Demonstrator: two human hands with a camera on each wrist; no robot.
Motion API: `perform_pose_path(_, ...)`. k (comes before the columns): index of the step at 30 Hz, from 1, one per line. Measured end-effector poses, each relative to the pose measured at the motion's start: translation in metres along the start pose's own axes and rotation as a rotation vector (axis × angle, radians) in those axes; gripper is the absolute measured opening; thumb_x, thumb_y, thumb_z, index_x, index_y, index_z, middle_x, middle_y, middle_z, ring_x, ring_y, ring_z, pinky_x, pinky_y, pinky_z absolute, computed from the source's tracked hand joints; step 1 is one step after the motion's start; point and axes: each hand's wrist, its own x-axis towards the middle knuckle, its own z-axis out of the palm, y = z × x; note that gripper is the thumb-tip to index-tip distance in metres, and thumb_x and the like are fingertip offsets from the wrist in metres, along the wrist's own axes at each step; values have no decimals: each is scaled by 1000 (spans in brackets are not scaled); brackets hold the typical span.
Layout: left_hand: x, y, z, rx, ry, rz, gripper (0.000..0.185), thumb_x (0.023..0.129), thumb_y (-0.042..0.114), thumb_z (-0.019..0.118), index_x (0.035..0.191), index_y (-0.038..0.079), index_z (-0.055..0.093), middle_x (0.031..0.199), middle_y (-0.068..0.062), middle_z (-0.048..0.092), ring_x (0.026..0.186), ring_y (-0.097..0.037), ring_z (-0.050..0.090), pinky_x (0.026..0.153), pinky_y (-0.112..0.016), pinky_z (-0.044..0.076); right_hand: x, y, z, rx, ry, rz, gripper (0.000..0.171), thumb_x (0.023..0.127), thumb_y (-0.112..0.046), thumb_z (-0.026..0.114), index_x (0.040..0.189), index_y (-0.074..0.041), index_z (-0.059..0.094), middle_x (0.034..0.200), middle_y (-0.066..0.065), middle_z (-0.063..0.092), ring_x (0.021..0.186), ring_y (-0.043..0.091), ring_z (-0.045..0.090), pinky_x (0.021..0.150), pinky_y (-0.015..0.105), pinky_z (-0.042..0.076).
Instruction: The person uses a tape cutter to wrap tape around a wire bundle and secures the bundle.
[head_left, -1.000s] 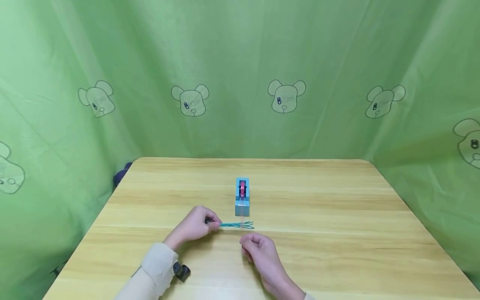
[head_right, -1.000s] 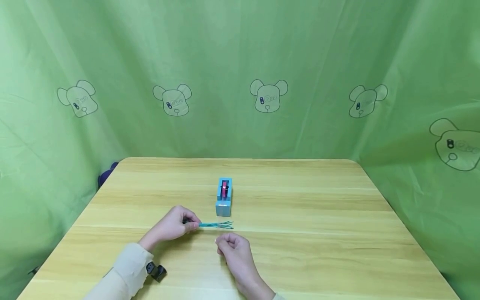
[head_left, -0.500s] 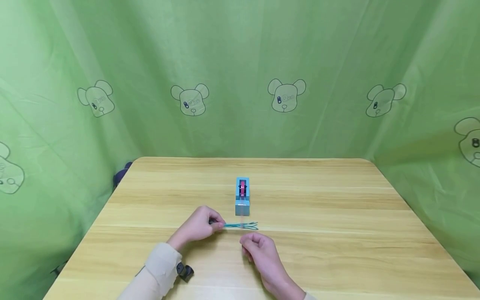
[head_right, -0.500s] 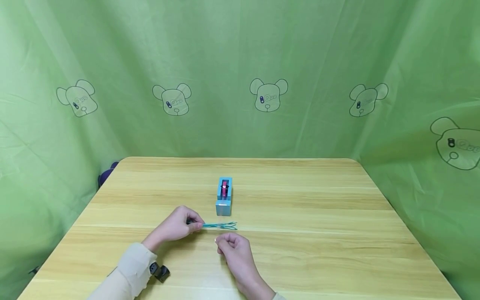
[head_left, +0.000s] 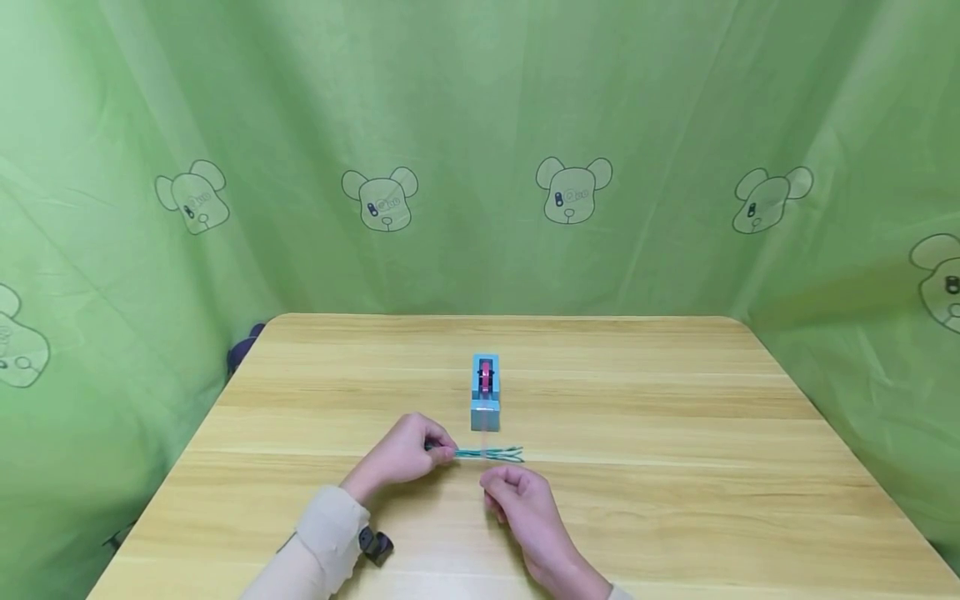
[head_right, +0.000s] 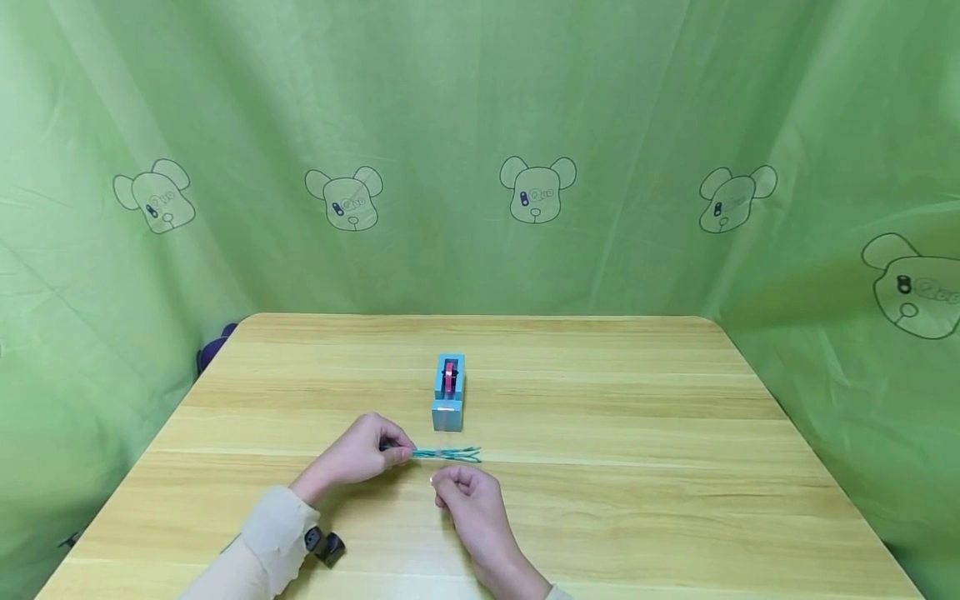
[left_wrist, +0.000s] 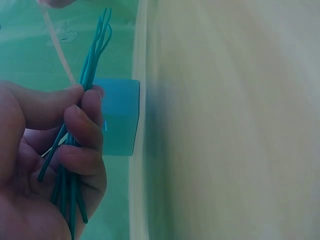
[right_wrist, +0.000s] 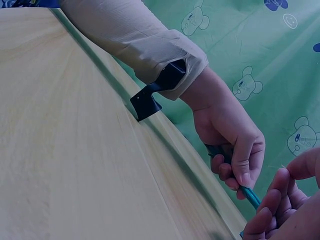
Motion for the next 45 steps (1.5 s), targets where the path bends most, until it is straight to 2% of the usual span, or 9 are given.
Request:
perform_pose_path(9, 1, 1, 3, -12, -4, 6, 8, 90, 7, 70, 88, 8, 77, 78, 1, 71, 65, -13, 62, 63, -30, 52, 0, 0, 0, 2, -8, -10, 19, 96, -13, 63, 93, 6, 64, 76, 4, 58, 68, 15, 49, 60, 22, 43)
perform_pose_path(25, 1, 6, 6, -7, -1, 24, 8, 90, 7, 70, 88, 7, 77, 79, 2, 72, 65, -11, 61, 64, -29, 52, 0, -1, 0, 4, -6, -7, 21, 94, -11, 64, 95, 9, 63, 76, 4, 58, 68, 15, 49, 60, 22, 43)
perform_pose_path(35, 0, 10, 9, -2, -1, 16, 8, 90, 8, 70, 88, 6, 78, 80, 0, 73, 66, -10, 62, 65, -28, 52, 0, 0, -1, 9, 0, 0, 19, 94, -13, 65, 95, 5, 65, 76, 4, 59, 68, 13, 50, 60, 22, 43)
perform_pose_path(45, 1, 13, 11, 2, -5, 14, 8, 90, 8, 70, 87, 9, 78, 79, 5, 72, 66, -9, 62, 66, -28, 52, 1, 0, -2, 24, -1, 3, 17, 94, -12, 65, 93, 4, 65, 75, 3, 58, 67, 11, 49, 58, 21, 42)
